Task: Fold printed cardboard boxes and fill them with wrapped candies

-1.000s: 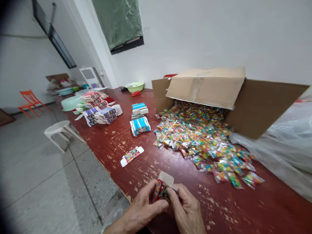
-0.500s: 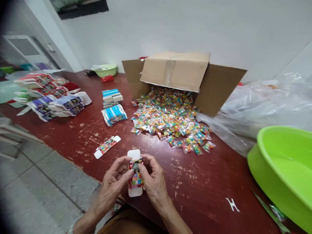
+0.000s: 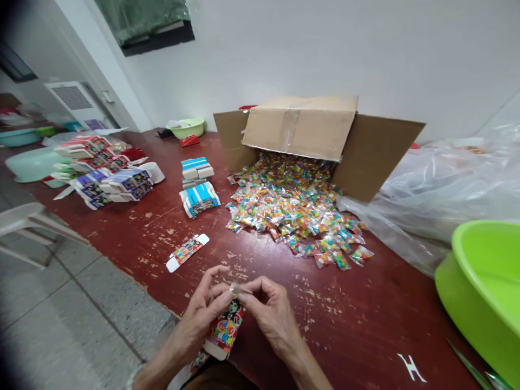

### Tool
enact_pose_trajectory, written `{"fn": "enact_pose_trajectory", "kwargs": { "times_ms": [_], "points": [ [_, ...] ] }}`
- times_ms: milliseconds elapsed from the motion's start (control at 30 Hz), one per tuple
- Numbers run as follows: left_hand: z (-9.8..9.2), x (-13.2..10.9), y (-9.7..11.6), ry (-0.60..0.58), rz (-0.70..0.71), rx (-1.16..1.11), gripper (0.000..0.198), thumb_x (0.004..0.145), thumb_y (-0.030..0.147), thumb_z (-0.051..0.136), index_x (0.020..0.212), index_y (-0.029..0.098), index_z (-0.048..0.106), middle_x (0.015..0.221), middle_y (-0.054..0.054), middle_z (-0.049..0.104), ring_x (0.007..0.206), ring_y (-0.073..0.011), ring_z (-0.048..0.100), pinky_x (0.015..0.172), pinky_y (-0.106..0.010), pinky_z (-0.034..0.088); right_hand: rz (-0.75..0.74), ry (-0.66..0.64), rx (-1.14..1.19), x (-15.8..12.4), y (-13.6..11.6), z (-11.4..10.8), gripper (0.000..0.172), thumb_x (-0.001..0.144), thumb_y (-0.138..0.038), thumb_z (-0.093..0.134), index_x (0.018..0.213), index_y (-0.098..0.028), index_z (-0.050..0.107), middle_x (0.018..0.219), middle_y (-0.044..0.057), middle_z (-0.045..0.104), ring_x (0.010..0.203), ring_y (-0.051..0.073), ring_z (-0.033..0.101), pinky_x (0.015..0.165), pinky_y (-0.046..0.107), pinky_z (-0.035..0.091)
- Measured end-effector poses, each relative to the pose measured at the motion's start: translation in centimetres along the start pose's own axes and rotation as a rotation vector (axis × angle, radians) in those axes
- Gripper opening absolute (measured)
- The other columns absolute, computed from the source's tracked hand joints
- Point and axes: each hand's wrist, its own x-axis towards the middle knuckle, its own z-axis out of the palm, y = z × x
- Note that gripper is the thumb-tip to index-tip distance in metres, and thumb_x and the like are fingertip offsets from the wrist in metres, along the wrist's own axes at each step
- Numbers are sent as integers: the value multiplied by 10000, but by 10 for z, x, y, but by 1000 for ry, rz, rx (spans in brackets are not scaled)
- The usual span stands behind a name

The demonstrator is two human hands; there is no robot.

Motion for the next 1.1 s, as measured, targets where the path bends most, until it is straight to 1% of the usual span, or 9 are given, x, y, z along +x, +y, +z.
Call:
{"fn": "enact_pose_trajectory", "kwargs": {
  "times_ms": [167,233,367,600,700,767,833,967,1100],
  "points": [
    [6,0,-4,-153,-384,-181,601,903,681,476,1221,174,524,717,-41,682,462,-164,632,460,-244,473,-277,-2,-325,-4,-7,-2,226,899,-387,648,821,-197,742,769,40,697,713,167,635,668,268,476],
    [7,1,-8,-109,-437,-220,649,916,707,398,1226,158,552,636,-34,659,397,-148,594,409,-220,442,-309,-67,-379,-4,-9,-2,265,945,-367,578,798,-195,717,791,43,695,731,162,646,690,263,485],
    [10,4,-14,-24,-405,-185,683,916,722,367,1275,170,548,582,-26,651,367,-139,569,380,-198,419,-236,-51,-444,-2,-10,-2,220,910,-334,602,767,-193,690,786,34,696,730,160,650,684,252,479],
    [6,2,-20,-116,-177,66,654,936,669,398,1225,129,627,592,-17,626,376,-100,524,400,-191,416,13,-89,-368,2,-8,-6,299,888,-445,602,864,-180,739,807,60,741,737,193,681,677,265,506],
    [1,0,-19,-119,-113,144,620,952,640,399,1235,143,638,631,-19,629,420,-97,534,411,-183,412,-87,-99,-377,-1,-3,-1,274,890,-418,605,815,-182,724,809,57,731,730,181,669,688,261,505],
    [-2,-1,-18,-142,-118,156,615,952,641,398,1217,147,650,645,-19,629,447,-102,543,415,-182,411,-223,-134,-393,-4,0,3,257,897,-383,604,759,-186,695,800,47,708,729,167,652,690,252,495],
    [-3,-1,-17,-173,-160,150,647,938,674,386,1147,134,676,625,-18,623,428,-104,537,402,-188,408,-244,-148,-391,-6,0,5,262,900,-374,608,733,-185,673,768,37,688,702,157,635,667,247,488],
    [-3,0,-17,-128,-256,136,760,866,787,366,868,110,710,556,-33,616,352,-102,517,360,-196,383,-48,-91,-363,-4,-7,4,260,881,-402,633,777,-172,691,738,36,698,677,156,616,636,254,481],
    [-2,2,-17,-96,-321,85,807,816,851,345,641,128,659,507,-47,606,313,-99,498,337,-200,351,40,-86,-282,2,-14,2,244,826,-393,678,762,-158,676,693,14,662,608,120,553,545,226,438]
  ]
}}
